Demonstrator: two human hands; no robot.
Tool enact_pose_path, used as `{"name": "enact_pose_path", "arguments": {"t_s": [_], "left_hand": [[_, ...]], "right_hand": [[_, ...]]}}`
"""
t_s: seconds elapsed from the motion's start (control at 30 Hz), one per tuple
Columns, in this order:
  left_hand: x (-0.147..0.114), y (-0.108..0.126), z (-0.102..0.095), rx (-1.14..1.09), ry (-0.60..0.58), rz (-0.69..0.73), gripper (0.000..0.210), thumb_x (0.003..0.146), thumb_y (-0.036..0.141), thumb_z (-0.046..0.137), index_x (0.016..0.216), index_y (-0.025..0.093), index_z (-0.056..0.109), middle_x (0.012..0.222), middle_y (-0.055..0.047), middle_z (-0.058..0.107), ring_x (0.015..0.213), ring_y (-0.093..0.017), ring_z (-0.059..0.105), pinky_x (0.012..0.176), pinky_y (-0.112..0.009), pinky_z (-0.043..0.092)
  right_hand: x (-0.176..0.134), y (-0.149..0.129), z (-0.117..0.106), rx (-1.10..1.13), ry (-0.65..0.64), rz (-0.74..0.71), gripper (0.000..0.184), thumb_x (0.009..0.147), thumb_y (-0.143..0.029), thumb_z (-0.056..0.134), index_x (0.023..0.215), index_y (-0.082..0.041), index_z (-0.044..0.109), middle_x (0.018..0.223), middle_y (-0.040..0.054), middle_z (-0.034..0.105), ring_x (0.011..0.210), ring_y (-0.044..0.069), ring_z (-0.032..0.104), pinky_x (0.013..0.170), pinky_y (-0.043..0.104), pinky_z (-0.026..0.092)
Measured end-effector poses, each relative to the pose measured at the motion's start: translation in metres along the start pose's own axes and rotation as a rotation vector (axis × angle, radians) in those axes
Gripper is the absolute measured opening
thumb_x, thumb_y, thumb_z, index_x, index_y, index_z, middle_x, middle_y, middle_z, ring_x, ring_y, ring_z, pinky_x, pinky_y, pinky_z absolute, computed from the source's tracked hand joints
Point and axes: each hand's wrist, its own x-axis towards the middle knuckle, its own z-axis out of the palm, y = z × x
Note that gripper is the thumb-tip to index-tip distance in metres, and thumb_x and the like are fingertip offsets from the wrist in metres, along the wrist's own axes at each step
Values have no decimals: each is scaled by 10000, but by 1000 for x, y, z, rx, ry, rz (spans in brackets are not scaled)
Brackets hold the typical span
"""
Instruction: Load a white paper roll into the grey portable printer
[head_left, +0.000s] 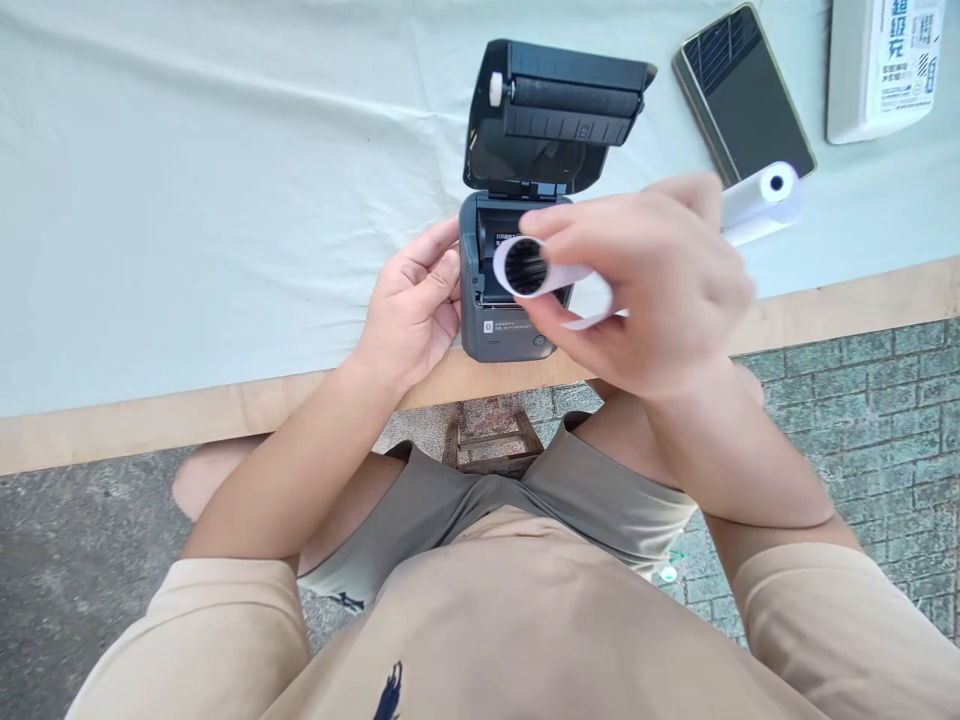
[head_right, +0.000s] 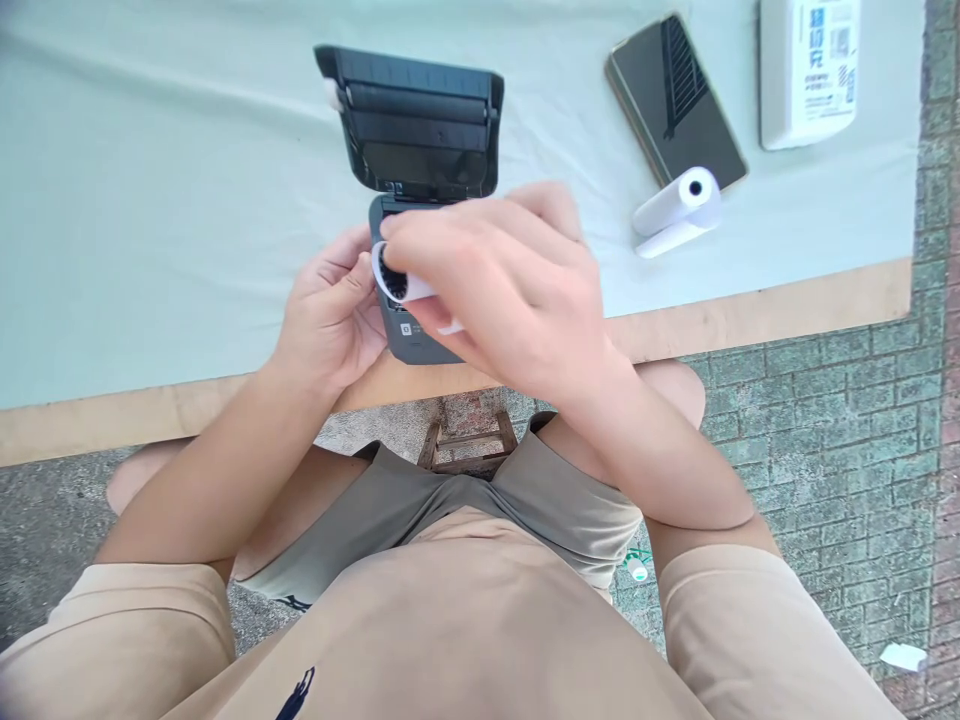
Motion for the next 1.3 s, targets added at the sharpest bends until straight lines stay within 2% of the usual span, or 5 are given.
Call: {"name": "enact_pose_path", "arguments": {"t_s": [0.4,0.57,0.73,0.93,1.3], "left_hand": [[0,2,2,18,14,-25,267,902,324,625,1147,227,669,1107,-47,714,1196,-277,665,949,-407,592],[2,-3,-2,0,-41,2,269,898,347,627,1142,247,684,1090,-22,722,1032,-217,697,795,-323,589],[3,-4,-5,-115,-108,18,238,901,270,632,1124,245,712,1005,9,711,821,-112,646,713,-223,544],[3,-1,-3,-132,-83,-11,201,876,268,644,1052,232,733,894,-3,684,737,-116,600,625,-238,509],[8,-15,-15,107,-277,170,679,640,207,861,1264,261,598,1317,-41,603,1234,-274,583,982,-366,557]], "right_hand": [[13,1,14,-296,169,-319,217,955,-181,479,1119,-263,593,1179,-31,713,898,156,679,757,363,404],[4,12,14,-249,319,-433,106,918,-191,535,831,-250,520,873,-52,711,791,113,666,733,344,421],[-7,21,16,-211,220,-656,80,937,-284,578,874,-250,541,858,-68,710,885,111,676,742,356,391],[-12,26,19,-131,177,-612,89,901,-227,625,871,-262,549,910,-97,732,1000,121,678,788,368,384],[-8,35,22,78,194,-550,173,885,-432,606,911,-270,551,961,-32,708,993,192,679,800,428,478]]}}
